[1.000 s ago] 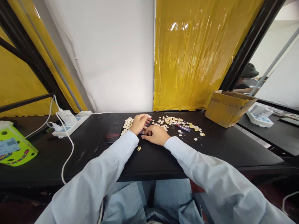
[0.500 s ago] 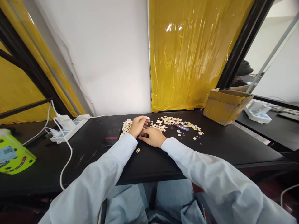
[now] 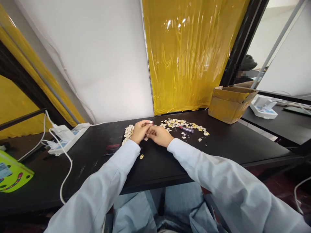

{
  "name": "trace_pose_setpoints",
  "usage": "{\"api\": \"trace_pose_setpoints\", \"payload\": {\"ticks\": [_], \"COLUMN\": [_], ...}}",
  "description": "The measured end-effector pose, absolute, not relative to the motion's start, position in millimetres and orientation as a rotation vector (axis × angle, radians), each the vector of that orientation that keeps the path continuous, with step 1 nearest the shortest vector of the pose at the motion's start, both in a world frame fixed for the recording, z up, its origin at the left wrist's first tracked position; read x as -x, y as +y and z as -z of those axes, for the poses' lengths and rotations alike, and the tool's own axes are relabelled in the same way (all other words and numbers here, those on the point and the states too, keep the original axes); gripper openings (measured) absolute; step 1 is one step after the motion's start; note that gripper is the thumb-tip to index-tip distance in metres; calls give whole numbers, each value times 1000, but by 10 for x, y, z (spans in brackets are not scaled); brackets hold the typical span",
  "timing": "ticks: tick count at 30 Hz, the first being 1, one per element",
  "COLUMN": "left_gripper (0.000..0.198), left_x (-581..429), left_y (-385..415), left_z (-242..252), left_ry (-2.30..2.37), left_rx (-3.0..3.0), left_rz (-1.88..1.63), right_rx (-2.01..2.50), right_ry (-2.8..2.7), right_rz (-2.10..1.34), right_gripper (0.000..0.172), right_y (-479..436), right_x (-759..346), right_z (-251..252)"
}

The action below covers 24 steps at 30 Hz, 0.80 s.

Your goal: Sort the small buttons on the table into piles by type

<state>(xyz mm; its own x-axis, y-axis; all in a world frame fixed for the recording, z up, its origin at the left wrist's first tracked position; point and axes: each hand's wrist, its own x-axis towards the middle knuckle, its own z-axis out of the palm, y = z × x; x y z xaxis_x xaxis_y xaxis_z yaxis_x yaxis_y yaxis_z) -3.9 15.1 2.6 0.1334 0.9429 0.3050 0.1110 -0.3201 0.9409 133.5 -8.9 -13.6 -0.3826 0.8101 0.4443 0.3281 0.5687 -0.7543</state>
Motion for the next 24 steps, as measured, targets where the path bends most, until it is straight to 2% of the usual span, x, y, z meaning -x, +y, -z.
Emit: {"api": "trace_pose_setpoints", "payload": {"ticks": [3,7,11,19,24], "left_gripper": [37,36,31,21,21], "left_x": [21,-15,3,21,115], "left_y": [100,72,114,214,202], "left_z": [-59,-72,-42,89,-39], "left_ry": [1044,971,1028,1047,1248], "left_rx": [-1609,-1668,-1685,-1975,-2137], "left_rz": [-1216,-1222,-1228,-1032,-1039], "right_rx": [956,990,1107,1633,1533], "right_ry": [-1696,-1591,-1582,-1801,-1810], "right_rz": [-699,-694,-628,-430,-387], "right_gripper": [4,6,7,16,16], "right_y": [43,143,151,144,91], "right_x": [-1452,-1539,-1614,-1839,-1792], "right_z": [95,70,30,20,-2]}}
